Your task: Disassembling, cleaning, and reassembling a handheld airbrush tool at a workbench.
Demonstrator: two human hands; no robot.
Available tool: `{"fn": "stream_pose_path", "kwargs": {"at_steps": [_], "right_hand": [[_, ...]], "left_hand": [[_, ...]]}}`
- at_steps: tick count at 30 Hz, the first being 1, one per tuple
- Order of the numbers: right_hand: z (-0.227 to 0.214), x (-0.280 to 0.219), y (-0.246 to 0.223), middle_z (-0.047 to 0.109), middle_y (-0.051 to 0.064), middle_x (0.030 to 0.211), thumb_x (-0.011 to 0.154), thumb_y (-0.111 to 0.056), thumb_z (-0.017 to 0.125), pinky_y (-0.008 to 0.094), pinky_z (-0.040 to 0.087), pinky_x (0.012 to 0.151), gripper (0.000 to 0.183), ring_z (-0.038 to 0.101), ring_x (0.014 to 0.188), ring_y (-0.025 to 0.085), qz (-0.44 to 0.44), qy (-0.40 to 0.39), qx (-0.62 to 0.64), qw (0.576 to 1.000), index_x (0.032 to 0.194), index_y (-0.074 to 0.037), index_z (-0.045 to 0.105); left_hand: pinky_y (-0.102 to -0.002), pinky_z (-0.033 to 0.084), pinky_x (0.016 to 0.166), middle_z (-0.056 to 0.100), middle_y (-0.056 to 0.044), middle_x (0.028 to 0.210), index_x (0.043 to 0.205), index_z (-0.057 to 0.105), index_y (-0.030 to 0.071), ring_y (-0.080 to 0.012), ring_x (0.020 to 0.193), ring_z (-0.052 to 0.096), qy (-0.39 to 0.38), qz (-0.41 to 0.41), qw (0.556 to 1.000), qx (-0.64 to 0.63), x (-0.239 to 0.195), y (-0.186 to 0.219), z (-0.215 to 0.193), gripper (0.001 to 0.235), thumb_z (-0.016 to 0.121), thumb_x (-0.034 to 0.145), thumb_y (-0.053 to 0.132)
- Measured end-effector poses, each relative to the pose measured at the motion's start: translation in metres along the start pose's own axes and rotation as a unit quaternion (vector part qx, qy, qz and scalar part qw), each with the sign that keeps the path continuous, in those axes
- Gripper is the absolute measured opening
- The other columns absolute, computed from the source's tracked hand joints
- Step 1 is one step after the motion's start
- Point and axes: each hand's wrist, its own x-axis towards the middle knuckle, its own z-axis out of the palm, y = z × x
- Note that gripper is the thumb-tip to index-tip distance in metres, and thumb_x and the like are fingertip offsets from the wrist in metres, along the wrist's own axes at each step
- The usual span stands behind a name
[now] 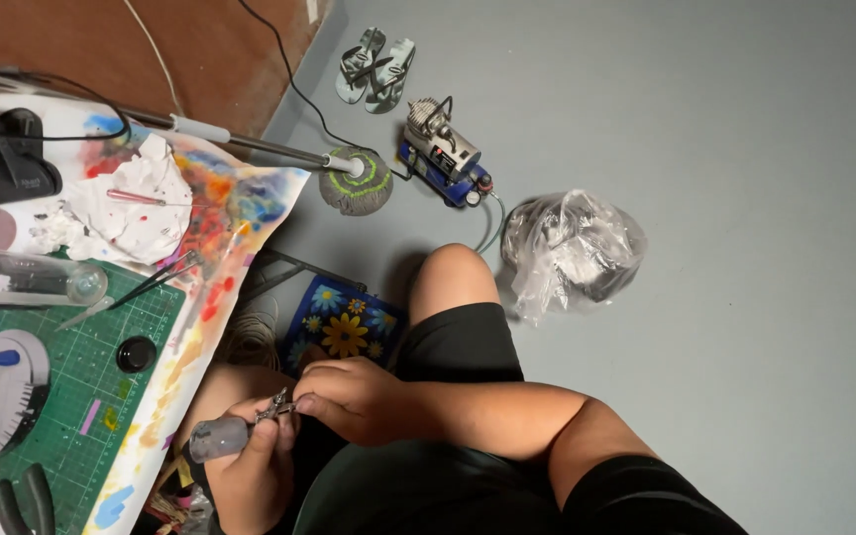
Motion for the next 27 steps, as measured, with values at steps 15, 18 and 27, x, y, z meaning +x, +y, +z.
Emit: {"fn": "stream_pose_path", "kwargs": {"at_steps": [15, 18, 27], "right_hand": [[-0.004, -0.021, 0.003, 0.063, 0.006, 0.092, 0.113, -0.033, 0.047, 0.036, 0.049, 0.078, 0.032, 0.061, 0.082, 0.022, 0.055, -0.075, 0.133, 0.987, 0.109, -0.005, 0.063], [-0.004, -0.021, 0.008, 0.063, 0.005, 0.091, 0.113, -0.033, 0.046, 0.036, 0.049, 0.075, 0.032, 0.062, 0.08, 0.024, 0.039, -0.037, 0.057, 0.997, 0.108, -0.006, 0.063], [0.013, -0.039, 0.042, 0.072, 0.007, 0.095, 0.108, -0.026, 0.047, 0.04, 0.053, 0.08, 0.024, 0.069, 0.086, 0.03, 0.058, -0.05, -0.047, 0.996, 0.107, -0.01, 0.066]], "left_hand": [[-0.025, 0.054, 0.074, 0.068, -0.003, 0.09, 0.101, 0.066, 0.009, -0.0131, 0.08, 0.067, -0.149, 0.078, 0.984, 0.061, 0.03, 0.084, 0.019, 0.047, 0.082, 0.073, 0.042], [-0.027, 0.052, 0.08, 0.071, -0.004, 0.096, 0.102, 0.065, 0.011, -0.014, 0.083, 0.069, -0.055, 0.032, 0.985, 0.162, 0.028, 0.079, 0.024, 0.049, 0.084, 0.067, 0.039], [-0.054, 0.035, 0.12, 0.051, -0.038, 0.143, 0.147, 0.041, -0.009, -0.046, 0.138, 0.05, -0.305, -0.034, 0.914, -0.264, 0.026, 0.082, 0.027, 0.067, 0.071, 0.093, 0.018]]}}
